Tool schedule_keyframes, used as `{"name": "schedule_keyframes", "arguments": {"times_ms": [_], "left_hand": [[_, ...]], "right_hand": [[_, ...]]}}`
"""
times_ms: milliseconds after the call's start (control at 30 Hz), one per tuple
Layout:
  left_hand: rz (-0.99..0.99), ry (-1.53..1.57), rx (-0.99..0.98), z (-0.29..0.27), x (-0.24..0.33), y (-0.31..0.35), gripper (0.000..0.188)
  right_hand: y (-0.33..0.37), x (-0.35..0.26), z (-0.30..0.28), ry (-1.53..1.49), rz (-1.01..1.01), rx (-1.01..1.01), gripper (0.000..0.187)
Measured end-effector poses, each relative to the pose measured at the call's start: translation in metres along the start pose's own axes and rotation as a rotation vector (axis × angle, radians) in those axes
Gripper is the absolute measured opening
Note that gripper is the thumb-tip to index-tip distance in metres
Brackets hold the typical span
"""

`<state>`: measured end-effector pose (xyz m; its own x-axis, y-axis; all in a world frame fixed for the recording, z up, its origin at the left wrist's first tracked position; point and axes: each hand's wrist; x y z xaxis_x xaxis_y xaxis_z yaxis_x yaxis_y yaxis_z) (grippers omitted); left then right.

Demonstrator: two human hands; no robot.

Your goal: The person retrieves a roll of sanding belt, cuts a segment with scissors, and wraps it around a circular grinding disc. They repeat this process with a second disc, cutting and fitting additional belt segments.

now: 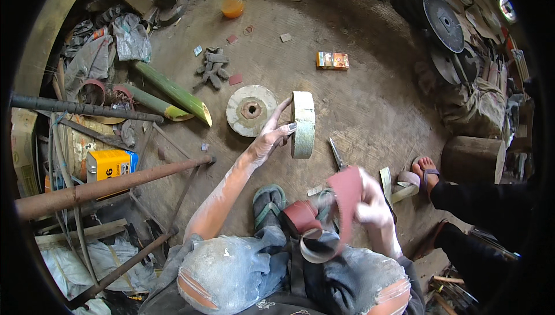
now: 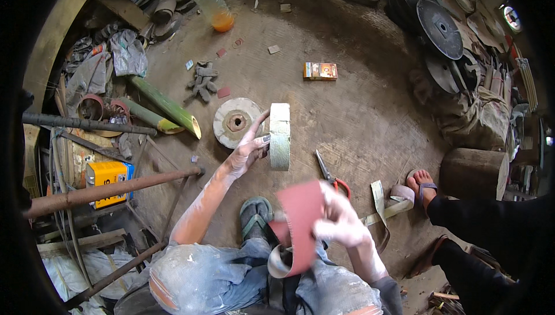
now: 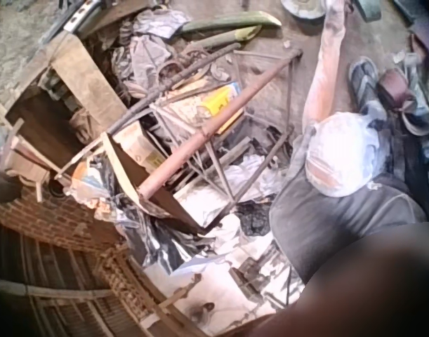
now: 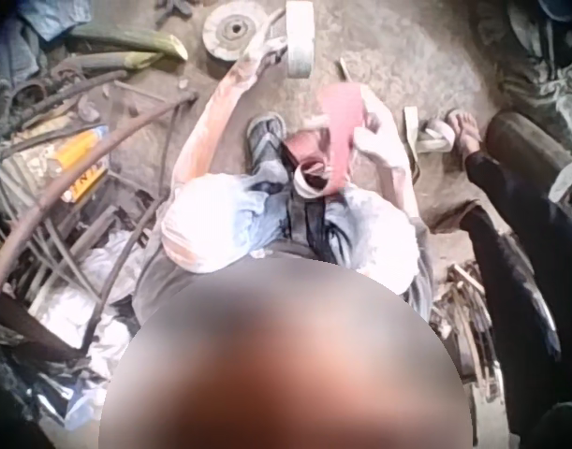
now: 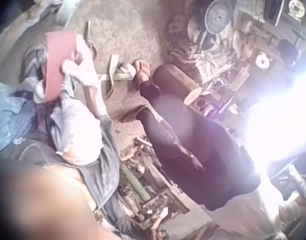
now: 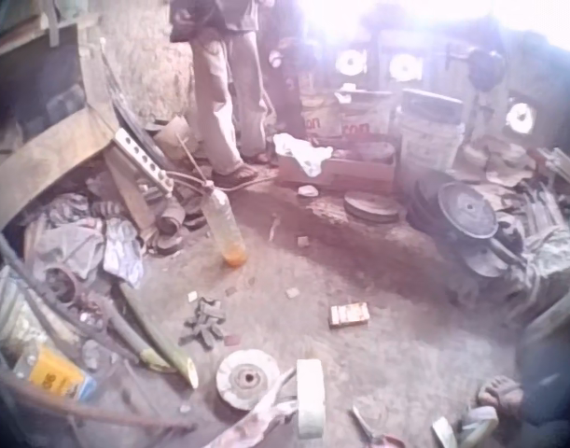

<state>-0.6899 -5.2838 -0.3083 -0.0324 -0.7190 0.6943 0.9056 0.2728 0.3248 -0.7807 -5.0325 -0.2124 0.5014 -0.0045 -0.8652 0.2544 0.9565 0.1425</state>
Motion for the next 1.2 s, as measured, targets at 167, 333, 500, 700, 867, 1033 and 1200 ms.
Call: {"name": "schedule_keyframes", "arguments": {"times_ms": [167,333,500,700,867,1033,1200], "left_hand": [[-0.027,-0.035,-0.14,0.023,0.024,0.003,0.108],[0.077,0.03,-0.134,0.041,0.03,0.01,0.103],[0.0,0.161,0.075,0.047,0.024,0.014,0.085],[0.088,0.108,0.065,0.043,0.017,0.01,0.08],[0.125,0.171,0.097,0.044,0.017,0.014,0.079],[0.112,0.18,0.089,0.047,0.019,0.016,0.079],[0.076,0.142,0.072,0.044,0.023,0.015,0.082]], "right_hand": [[-0.053,-0.004,0.0,0.167,-0.093,0.345,0.047],[-0.077,0.001,0.0,0.386,-0.089,0.482,0.057],[-0.083,0.017,0.01,0.607,-0.033,0.571,0.054],[-0.081,0.023,0.016,0.684,-0.093,0.616,0.051],[-0.081,0.019,0.018,0.744,-0.087,0.632,0.052],[-0.082,0.017,0.022,0.768,-0.078,0.654,0.054],[-0.084,0.013,0.024,0.753,-0.034,0.665,0.056]]}}
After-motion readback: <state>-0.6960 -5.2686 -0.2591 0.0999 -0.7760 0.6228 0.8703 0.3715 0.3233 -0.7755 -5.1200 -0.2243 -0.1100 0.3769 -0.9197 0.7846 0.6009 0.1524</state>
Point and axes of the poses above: each hand's wrist, its own y-axis away from the middle knuckle, its own z-axis out of the palm, x = y × z, and after that the axes turned 14 degrees about y, right-handed
